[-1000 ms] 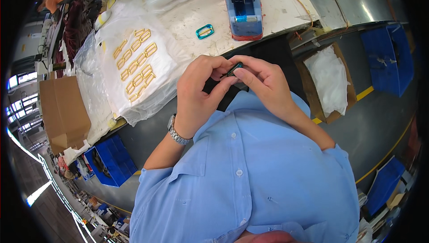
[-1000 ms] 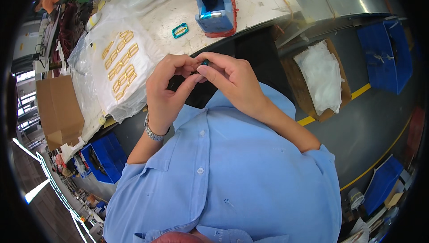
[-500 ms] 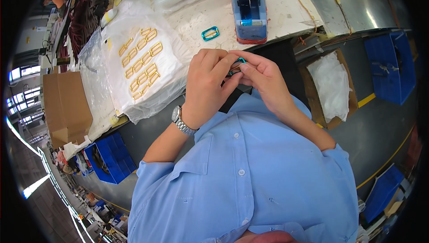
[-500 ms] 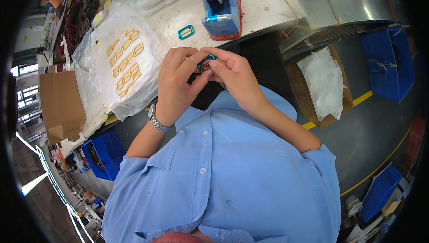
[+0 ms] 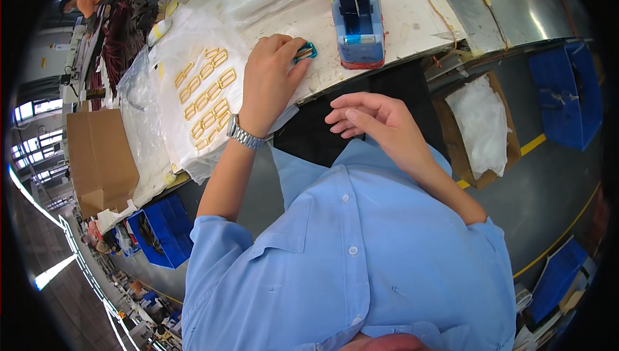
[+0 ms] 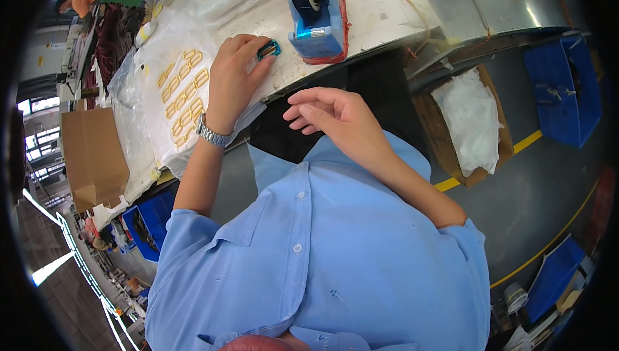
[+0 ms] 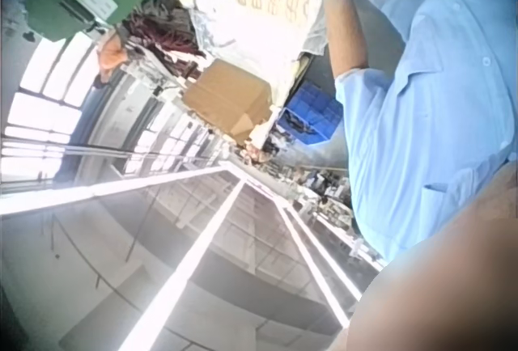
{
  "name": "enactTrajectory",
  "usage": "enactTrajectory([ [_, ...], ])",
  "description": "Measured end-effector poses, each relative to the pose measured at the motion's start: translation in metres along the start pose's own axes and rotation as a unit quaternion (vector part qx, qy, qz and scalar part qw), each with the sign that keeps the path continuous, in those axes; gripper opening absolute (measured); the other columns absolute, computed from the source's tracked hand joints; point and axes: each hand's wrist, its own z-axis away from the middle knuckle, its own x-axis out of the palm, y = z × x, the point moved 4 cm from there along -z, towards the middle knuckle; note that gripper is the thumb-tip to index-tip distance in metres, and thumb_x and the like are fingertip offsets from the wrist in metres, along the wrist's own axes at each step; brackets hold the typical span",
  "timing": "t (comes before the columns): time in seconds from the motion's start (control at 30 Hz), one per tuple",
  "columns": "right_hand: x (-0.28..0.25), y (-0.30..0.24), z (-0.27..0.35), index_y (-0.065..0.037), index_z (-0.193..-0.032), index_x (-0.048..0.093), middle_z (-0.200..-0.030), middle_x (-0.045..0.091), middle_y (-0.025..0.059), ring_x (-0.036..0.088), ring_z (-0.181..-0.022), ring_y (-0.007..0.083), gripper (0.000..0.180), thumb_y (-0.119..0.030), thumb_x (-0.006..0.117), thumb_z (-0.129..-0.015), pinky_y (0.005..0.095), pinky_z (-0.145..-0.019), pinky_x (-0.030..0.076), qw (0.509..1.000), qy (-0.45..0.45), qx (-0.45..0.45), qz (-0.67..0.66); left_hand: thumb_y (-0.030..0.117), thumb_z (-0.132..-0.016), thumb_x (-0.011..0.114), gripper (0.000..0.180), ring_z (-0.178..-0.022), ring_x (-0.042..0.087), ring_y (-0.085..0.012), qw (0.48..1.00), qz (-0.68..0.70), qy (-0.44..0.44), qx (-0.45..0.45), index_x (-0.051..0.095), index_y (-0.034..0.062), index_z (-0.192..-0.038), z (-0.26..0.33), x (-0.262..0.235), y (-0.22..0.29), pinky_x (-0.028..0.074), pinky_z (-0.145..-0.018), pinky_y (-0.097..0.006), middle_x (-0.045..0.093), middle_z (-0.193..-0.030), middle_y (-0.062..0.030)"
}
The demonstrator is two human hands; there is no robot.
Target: Packing and securing metal buckles on a plastic sheet using tape.
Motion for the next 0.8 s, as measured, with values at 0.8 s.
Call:
enactTrajectory([
  [0.8,-0.043,-0.089,-0.060,0.004,-0.102,0.081,-0.080,0.075,0.0058,0.062,-0.069,0.0092,0.032,-0.028,0.079,-0.097,0.0279,-0.065,0.050,0.918,0.172,-0.143,0.327,0.003,-0.086,0.072,0.009,-0.091,0.064,-0.0336,0.991,-0.118,-0.028,-0.059,0.067,0.0027,-0.094,0.053,-0.066,-0.093,0.053,-0.081,-0.046,0.068,-0.089,-0.0126],
])
